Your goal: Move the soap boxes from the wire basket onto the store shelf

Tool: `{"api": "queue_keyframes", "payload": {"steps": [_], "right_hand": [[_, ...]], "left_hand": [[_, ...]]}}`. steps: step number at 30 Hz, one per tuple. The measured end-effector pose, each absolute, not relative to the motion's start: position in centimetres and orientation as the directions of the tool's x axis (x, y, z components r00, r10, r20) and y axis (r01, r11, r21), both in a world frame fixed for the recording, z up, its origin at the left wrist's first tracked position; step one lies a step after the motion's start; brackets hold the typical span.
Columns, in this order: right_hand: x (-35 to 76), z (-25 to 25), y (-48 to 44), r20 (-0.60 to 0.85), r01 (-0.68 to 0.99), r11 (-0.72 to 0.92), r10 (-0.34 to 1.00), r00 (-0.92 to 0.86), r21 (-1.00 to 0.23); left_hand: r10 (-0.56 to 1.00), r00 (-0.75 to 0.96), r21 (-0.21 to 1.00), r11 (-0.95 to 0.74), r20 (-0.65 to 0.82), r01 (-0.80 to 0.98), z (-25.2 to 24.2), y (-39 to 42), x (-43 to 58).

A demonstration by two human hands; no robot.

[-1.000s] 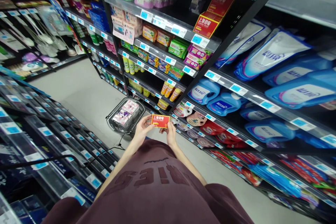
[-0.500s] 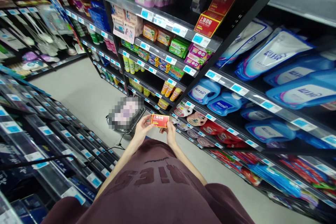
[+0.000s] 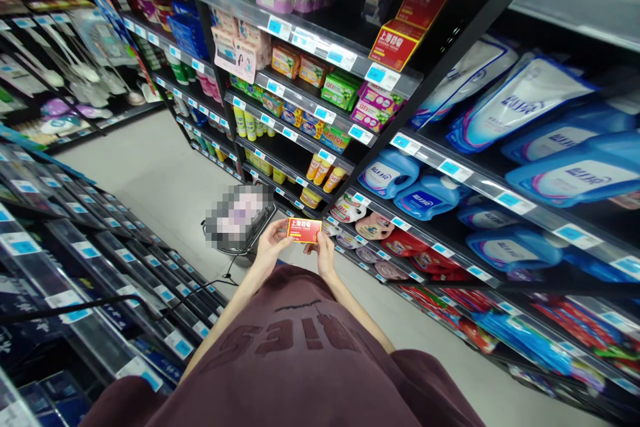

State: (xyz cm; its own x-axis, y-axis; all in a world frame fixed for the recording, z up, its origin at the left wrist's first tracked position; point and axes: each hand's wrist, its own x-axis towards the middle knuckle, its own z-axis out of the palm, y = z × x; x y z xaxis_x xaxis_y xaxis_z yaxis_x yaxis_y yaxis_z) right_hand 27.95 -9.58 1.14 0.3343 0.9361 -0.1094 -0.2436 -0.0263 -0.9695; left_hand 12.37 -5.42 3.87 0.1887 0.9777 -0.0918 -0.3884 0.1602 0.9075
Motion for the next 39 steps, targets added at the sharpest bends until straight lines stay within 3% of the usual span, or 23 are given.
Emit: {"api": "queue_keyframes", "payload": {"steps": [10, 15, 21, 33, 39], "right_hand": [[28.0, 1.1, -9.3, -0.152, -0.239, -0.079, 0.941, 0.303, -0.968], [27.9, 0.7, -9.1, -0.242, -0.237, -0.193, 0.949, 0.199, -0.952], [27.6, 1.5, -9.5, -0.304, -0.310, -0.279, 0.952, 0.033, -0.909], [27.6, 1.8, -9.8, -0.239, -0.414, -0.184, 0.967, 0.085, -0.891], [27.6, 2.1, -10.0, -0.193, -0.448, -0.135, 0.977, 0.086, -0.884]], "left_hand": [[0.995, 0.085, 0.938, 0.086, -0.061, -0.336, 3.3, -5.2, 12.4], [0.999, 0.039, 0.963, 0.040, -0.031, -0.265, 3.2, -5.2, 12.2], [0.994, 0.097, 0.980, -0.035, 0.054, -0.195, 2.9, -5.2, 12.0], [0.970, 0.119, 0.976, -0.215, 0.211, 0.021, 4.0, -6.5, 12.8], [0.919, 0.115, 0.901, -0.394, 0.378, 0.183, 4.6, -7.0, 13.1]]}}
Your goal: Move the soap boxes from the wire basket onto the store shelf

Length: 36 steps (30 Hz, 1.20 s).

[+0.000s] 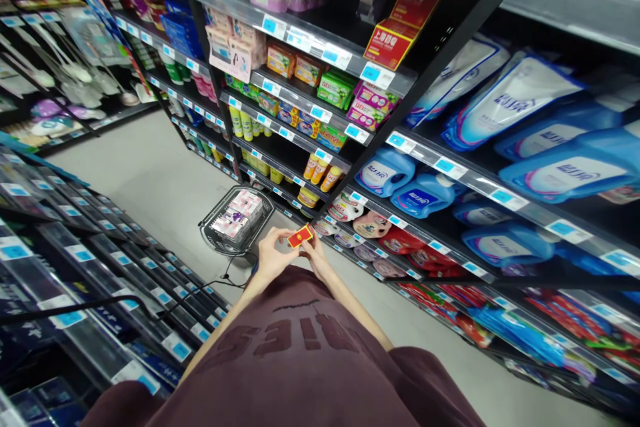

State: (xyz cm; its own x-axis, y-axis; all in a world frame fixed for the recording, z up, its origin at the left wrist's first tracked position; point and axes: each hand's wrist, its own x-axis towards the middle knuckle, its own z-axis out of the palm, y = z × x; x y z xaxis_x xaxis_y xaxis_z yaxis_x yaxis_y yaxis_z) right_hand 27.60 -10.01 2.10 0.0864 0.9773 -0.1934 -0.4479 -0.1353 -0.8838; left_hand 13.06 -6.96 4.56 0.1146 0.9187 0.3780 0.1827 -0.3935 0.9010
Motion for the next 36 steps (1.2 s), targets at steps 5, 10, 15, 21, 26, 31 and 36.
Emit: {"api": "queue_keyframes", "payload": {"steps": [5, 10, 15, 21, 26, 31, 36], "right_hand": [[27.7, 1.8, -10.0, -0.202, -0.520, -0.156, 0.979, 0.033, -0.840], [27.8, 1.9, -10.1, -0.214, -0.603, -0.168, 0.977, 0.006, -0.780], [27.8, 3.0, -10.6, -0.178, -0.679, -0.247, 0.969, -0.171, -0.691], [28.6, 2.9, -11.0, -0.254, -0.732, -0.370, 0.929, -0.271, -0.572], [29.4, 1.8, -10.7, -0.240, -0.739, -0.411, 0.912, -0.333, -0.533], [29.5, 1.0, -10.4, -0.192, -0.747, -0.424, 0.904, -0.382, -0.513], [29.4, 0.9, -10.3, -0.181, -0.760, -0.422, 0.905, -0.385, -0.494]], "left_hand": [[0.858, 0.166, 0.827, -0.513, 0.487, 0.229, 5.0, -6.8, 12.7], [0.855, 0.247, 0.866, -0.490, 0.457, 0.094, 4.8, -6.6, 12.5], [0.858, 0.279, 0.847, -0.492, 0.431, 0.202, 5.5, -6.5, 12.5], [0.830, 0.425, 0.858, -0.474, 0.361, 0.196, 5.5, -6.5, 12.4], [0.788, 0.447, 0.829, -0.535, 0.423, 0.160, 5.5, -6.9, 12.8], [0.754, 0.456, 0.803, -0.582, 0.473, 0.130, 5.7, -7.2, 12.9], [0.721, 0.441, 0.763, -0.636, 0.534, 0.116, 5.7, -7.1, 12.9]]}}
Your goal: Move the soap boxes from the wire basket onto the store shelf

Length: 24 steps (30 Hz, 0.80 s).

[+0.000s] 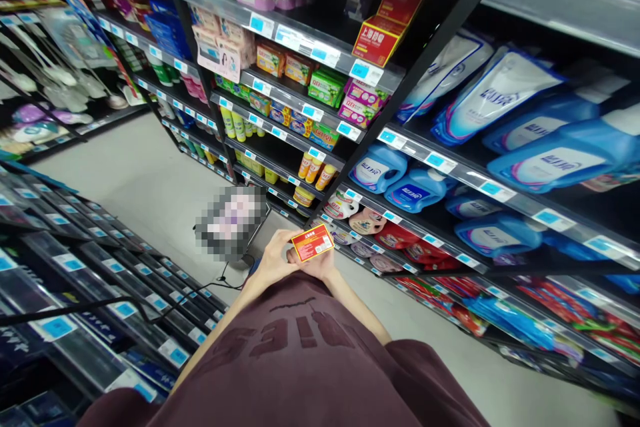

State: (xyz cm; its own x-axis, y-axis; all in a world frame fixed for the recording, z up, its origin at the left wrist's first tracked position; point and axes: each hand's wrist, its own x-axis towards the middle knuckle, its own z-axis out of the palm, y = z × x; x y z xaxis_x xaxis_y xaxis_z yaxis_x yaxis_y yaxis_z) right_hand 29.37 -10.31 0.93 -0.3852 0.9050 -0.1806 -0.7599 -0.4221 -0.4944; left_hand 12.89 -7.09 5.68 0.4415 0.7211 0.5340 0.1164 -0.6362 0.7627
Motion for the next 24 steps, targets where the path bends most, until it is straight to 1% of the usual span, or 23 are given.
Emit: {"api": "queue_keyframes", "payload": {"steps": [4, 12, 17, 20, 24], "right_hand": [[29.3, 1.0, -10.4, -0.197, -0.762, -0.427, 0.904, -0.380, -0.487], [29.2, 1.0, -10.3, -0.177, -0.753, -0.431, 0.900, -0.398, -0.498], [29.1, 1.7, -10.4, -0.227, -0.771, -0.406, 0.914, -0.336, -0.491], [28.9, 2.5, -10.5, -0.256, -0.773, -0.400, 0.915, -0.311, -0.492], [28.5, 3.4, -10.5, -0.234, -0.755, -0.408, 0.913, -0.334, -0.513]], "left_hand": [[0.704, 0.438, 0.737, -0.664, 0.560, 0.125, 5.7, -7.0, 12.9], [0.697, 0.434, 0.720, -0.679, 0.571, 0.143, 5.8, -7.0, 12.8], [0.676, 0.458, 0.706, -0.695, 0.577, 0.138, 5.7, -6.9, 12.7], [0.667, 0.469, 0.672, -0.716, 0.579, 0.188, 5.5, -6.8, 12.7], [0.669, 0.440, 0.618, -0.735, 0.599, 0.277, 5.0, -6.6, 12.7]]}}
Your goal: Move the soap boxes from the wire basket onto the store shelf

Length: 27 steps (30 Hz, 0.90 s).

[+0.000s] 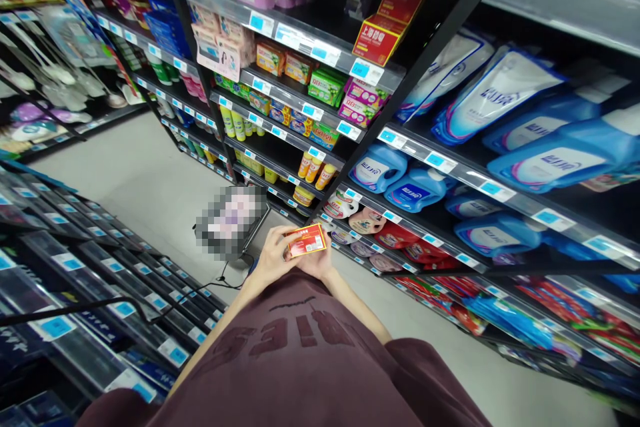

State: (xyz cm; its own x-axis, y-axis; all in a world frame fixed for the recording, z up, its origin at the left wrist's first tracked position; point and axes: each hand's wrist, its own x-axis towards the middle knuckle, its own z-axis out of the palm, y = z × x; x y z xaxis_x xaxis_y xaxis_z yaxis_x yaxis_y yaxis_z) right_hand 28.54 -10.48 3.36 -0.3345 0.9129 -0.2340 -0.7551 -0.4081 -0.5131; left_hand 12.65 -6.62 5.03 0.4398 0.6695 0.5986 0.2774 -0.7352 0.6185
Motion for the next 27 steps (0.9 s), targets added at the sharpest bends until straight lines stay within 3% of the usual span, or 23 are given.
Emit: {"api": "queue_keyframes", "payload": {"steps": [8, 15, 19, 23, 27], "right_hand": [[27.9, 2.0, -10.5, -0.192, -0.685, -0.283, 0.959, -0.208, -0.671], [27.2, 2.4, -10.0, -0.148, -0.580, -0.054, 0.982, 0.116, -0.813], [27.2, 2.6, -9.5, -0.117, -0.465, -0.011, 0.973, 0.199, -0.885], [27.3, 2.5, -9.5, -0.091, -0.334, -0.003, 0.964, 0.248, -0.942], [27.4, 2.6, -9.5, -0.109, -0.341, -0.020, 0.963, 0.246, -0.940]], "left_hand": [[0.628, 0.432, 0.545, -0.778, 0.647, 0.313, 4.1, -6.5, 12.3], [0.736, 0.353, 0.710, -0.666, 0.577, 0.230, 3.9, -6.7, 12.0], [0.881, 0.256, 0.854, -0.458, 0.398, 0.247, 3.1, -6.3, 11.9], [0.894, 0.300, 0.884, -0.407, 0.333, 0.231, 2.5, -5.6, 11.5], [0.904, 0.334, 0.902, -0.358, 0.268, 0.243, 2.2, -5.2, 11.1]]}}
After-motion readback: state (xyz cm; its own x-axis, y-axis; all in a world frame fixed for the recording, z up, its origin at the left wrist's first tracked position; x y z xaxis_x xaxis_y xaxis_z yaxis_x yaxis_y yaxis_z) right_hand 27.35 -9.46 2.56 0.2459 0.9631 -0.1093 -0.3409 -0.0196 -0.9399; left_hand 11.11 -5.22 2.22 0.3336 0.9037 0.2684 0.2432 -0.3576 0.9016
